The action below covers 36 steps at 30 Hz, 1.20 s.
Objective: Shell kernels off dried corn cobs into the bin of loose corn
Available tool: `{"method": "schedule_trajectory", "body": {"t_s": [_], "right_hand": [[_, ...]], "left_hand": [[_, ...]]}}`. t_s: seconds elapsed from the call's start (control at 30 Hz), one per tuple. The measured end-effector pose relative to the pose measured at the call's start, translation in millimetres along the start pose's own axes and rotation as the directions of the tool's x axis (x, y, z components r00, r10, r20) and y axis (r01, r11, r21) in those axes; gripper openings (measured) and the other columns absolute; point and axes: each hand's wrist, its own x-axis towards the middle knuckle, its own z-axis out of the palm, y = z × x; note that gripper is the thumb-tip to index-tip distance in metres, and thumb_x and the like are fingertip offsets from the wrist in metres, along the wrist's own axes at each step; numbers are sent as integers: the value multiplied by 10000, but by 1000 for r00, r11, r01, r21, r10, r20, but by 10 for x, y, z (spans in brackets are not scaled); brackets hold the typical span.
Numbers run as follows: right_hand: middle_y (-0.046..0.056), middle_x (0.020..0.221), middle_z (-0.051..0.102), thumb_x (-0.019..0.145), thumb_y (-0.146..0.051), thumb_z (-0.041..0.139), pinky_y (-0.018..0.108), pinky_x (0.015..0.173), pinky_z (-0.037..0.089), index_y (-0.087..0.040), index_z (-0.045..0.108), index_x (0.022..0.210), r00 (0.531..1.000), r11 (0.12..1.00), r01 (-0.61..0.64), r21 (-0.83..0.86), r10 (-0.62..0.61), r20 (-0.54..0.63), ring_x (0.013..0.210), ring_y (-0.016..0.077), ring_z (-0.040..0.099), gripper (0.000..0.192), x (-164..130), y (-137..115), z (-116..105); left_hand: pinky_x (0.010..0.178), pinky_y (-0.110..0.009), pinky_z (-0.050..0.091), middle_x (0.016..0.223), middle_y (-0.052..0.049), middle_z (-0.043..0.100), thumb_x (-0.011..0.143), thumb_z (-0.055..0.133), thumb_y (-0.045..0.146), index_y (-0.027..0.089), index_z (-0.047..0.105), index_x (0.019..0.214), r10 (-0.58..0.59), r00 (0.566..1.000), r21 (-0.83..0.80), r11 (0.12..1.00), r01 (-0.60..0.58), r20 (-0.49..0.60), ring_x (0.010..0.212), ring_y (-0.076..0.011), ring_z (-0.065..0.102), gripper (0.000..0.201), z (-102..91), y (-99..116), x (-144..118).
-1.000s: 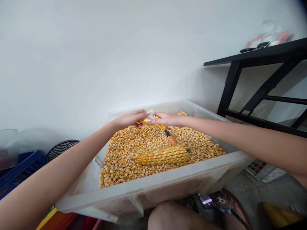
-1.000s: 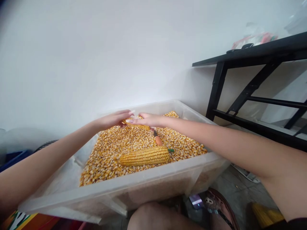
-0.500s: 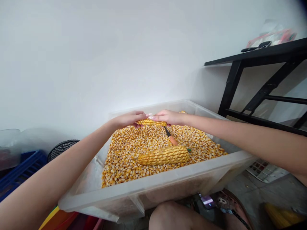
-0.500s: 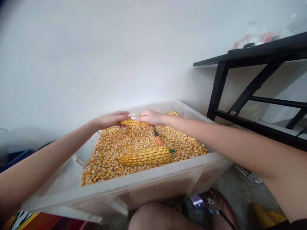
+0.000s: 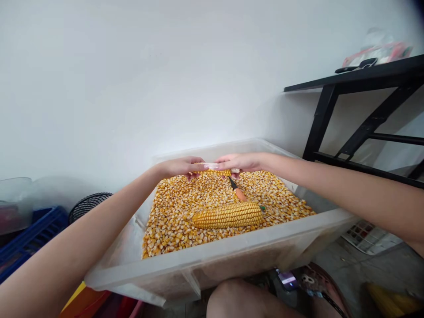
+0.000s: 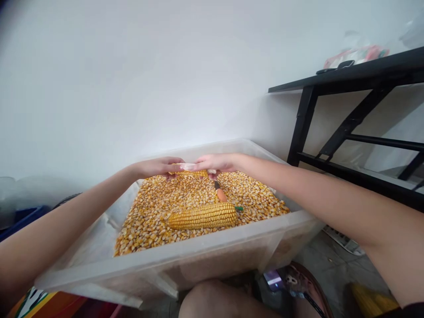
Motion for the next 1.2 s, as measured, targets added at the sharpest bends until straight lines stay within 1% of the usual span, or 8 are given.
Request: {"method": "schedule_trajectory", "body": {"t_s": [0.13, 0.27, 0.47, 0.63, 0.73, 0.87, 1.03, 1.2], "right_hand": [[-22, 674, 460, 778, -443, 517, 174, 387, 328, -196, 517, 1010, 996, 998, 56, -12, -55, 64, 427, 28, 360, 339, 4, 18, -46], [-13, 658, 489, 813, -451, 456, 169, 342, 282, -194, 505, 1021, 998, 995, 55, -83, -56, -15, 382, 25, 356, 335, 69, 48, -22], [6, 554, 495, 849, -489, 332, 177, 329, 326, -142, 497, 783, 983, 996, 47, -73, -60, -175, 363, 48, 388, 391, 93, 32, 13], [50, 790, 611, 813, -443, 458, 179, 431, 423, -176, 464, 1089, 997, 997, 70, 35, -71, 22, 456, 51, 443, 384, 10, -25, -32], [48, 886, 615, 802, -356, 515, 190, 507, 463, -186, 420, 1177, 991, 993, 93, 67, -99, 90, 467, 32, 427, 423, -20, -27, -56], [51, 878, 634, 842, -381, 439, 210, 526, 480, -181, 434, 1164, 993, 990, 101, 103, -107, 58, 439, 32, 402, 379, -4, -18, -40], [60, 794, 645, 858, -468, 344, 229, 479, 477, -180, 396, 1199, 998, 984, 70, 165, -69, -13, 397, 54, 426, 450, 16, -35, -23], [51, 874, 631, 812, -363, 501, 199, 522, 478, -205, 352, 1258, 996, 986, 37, 162, -51, 80, 436, 30, 426, 496, -32, -46, -57]], "left_hand": [[508, -224, 357, 689, 5, 442, 774, 471, 495, 190, 515, 882, -11, 1000, 7, 1000, 11, -15, 610, -112, 435, 327, -9, 11, -24], [506, -217, 352, 701, 0, 436, 781, 455, 508, 188, 504, 855, 11, 1000, -18, 1000, -11, -15, 627, -114, 430, 331, -29, -9, -34], [503, -213, 356, 729, -1, 416, 781, 470, 485, 196, 494, 857, 31, 999, -30, 999, -31, -9, 650, -115, 429, 301, -29, -15, -33], [503, -209, 349, 727, 12, 400, 786, 475, 459, 195, 481, 845, 7, 999, -92, 996, -10, -38, 612, -94, 407, 270, -42, -21, -35], [505, -209, 339, 716, 17, 395, 790, 477, 452, 188, 482, 814, 8, 999, -132, 991, -13, -40, 594, -83, 395, 265, -48, -38, -35], [495, -219, 329, 701, 5, 410, 802, 453, 459, 180, 497, 802, 23, 999, -170, 985, -30, -43, 588, -93, 394, 282, -38, -40, -36], [489, -218, 317, 685, 7, 418, 793, 485, 428, 178, 508, 791, 49, 997, -198, 978, -61, -66, 569, -87, 387, 251, -38, -43, -21], [484, -220, 301, 674, 5, 420, 799, 480, 431, 171, 532, 827, 58, 994, -199, 977, -76, -94, 554, -81, 381, 266, -49, -68, 0]]}}
